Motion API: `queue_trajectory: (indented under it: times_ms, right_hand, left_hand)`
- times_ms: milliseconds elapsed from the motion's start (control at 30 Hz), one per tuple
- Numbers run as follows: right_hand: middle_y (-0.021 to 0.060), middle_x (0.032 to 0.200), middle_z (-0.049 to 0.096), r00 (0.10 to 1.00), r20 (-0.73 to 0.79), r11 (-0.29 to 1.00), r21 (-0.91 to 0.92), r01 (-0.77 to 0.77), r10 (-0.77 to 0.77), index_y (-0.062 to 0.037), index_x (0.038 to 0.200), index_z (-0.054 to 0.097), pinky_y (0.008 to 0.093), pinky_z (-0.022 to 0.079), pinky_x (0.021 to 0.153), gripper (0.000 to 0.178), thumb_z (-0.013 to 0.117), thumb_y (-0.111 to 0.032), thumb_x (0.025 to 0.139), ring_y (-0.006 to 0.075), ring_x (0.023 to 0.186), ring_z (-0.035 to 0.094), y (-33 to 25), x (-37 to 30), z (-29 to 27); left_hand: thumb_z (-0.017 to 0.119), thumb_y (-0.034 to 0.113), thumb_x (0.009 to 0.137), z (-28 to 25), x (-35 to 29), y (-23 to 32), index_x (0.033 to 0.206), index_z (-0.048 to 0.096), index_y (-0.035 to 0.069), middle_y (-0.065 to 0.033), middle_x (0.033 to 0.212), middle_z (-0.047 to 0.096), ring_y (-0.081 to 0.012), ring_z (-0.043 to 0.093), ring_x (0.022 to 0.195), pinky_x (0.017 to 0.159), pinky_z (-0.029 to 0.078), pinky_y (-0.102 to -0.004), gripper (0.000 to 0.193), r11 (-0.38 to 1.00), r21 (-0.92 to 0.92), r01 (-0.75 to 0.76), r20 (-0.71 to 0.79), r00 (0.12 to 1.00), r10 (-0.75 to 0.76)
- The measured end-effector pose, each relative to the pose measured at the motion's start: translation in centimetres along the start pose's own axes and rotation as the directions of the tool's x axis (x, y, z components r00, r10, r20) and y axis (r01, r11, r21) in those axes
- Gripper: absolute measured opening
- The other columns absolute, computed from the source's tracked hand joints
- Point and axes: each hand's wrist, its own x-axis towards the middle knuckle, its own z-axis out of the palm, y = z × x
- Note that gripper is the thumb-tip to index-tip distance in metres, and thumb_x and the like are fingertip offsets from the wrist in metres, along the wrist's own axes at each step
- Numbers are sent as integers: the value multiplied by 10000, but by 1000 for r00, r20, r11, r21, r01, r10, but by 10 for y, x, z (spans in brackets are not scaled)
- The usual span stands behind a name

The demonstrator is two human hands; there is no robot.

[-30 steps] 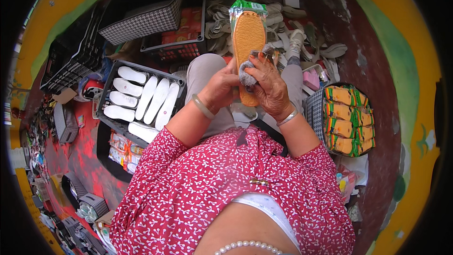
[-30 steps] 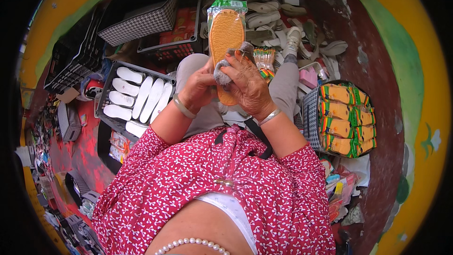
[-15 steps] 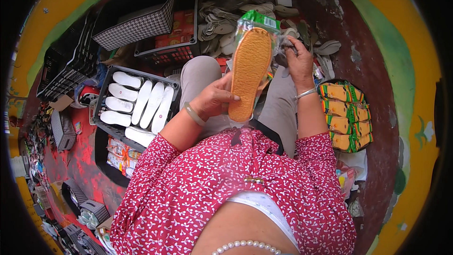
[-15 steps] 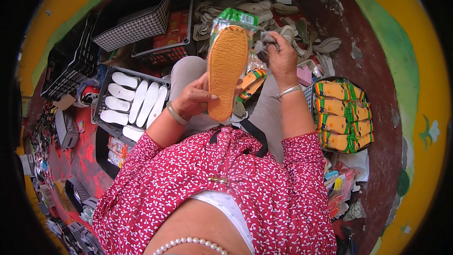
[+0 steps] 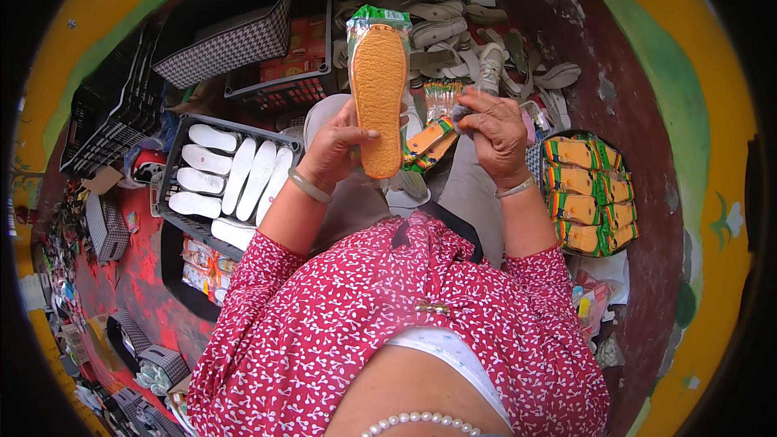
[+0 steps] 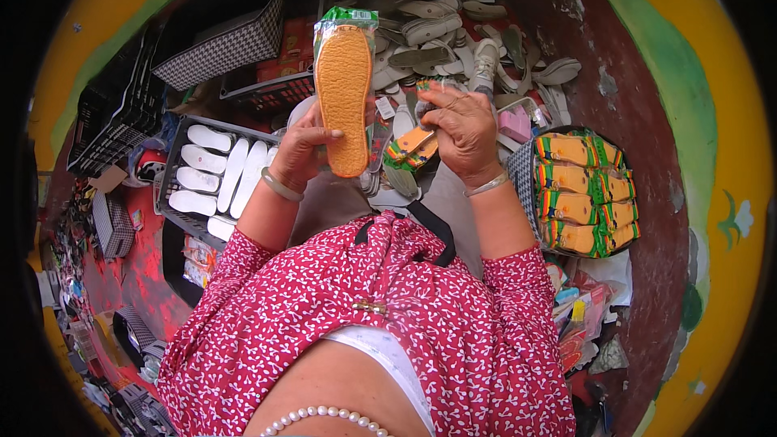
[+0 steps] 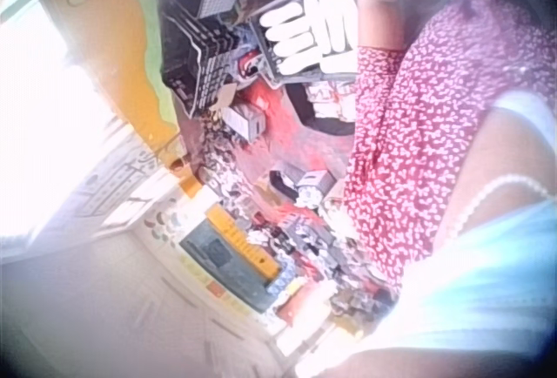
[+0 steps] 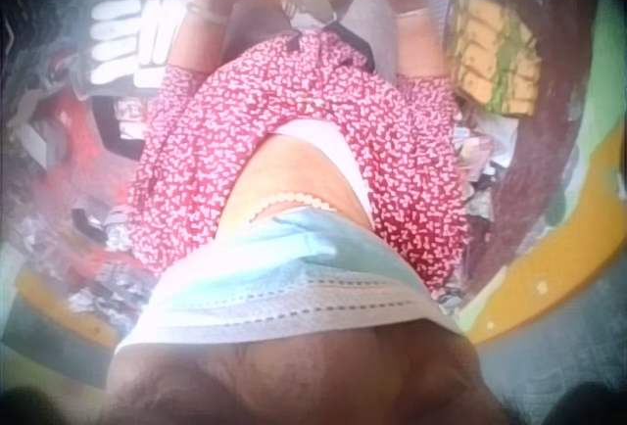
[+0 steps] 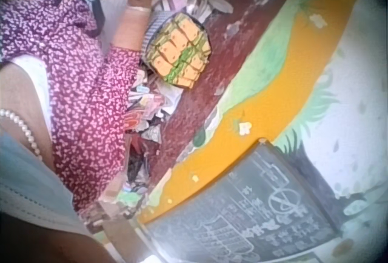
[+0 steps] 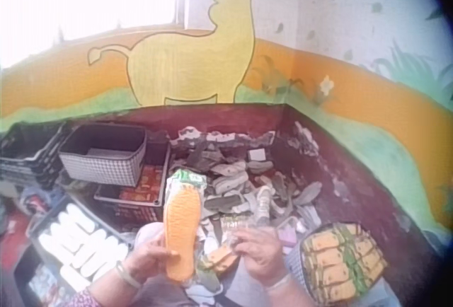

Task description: The person wipes a plastic package by hand with a cloth, then places it into a larger bag.

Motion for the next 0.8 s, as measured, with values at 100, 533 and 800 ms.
queue_trajectory:
  times_ms: [100,533,800]
  right_hand:
    - [115,886,653,936,215,817,460,-348,277,-27,802,648,269,422,790,108,606,-97,730,204,888,607,8,-9,6]
    - [60,1053,576,699,423,111,807,-580,577,31,1174,513,232,392,851,479,557,-355,894,96,946,516,-28,4,44]
    - [61,932,635,553,458,-82,816,-572,696,32,985,601,237,462,753,244,530,-186,904,120,818,602,32,-30,38]
  left_hand:
    - [518,-15,709,1,2,1,1351,305,12,-163,1283,467,-254,463,1193,1001,363,-354,676,992,122,-44,-16,999,46]
    - [476,99,791,26,18,-23,1368,355,182,-180,1376,367,-302,347,1280,955,276,-503,595,-567,823,-44,319,861,396]
    - [700,336,736,30,6,1,1346,374,96,-190,1376,360,-351,288,1310,1068,198,-471,733,-200,958,-208,268,895,356]
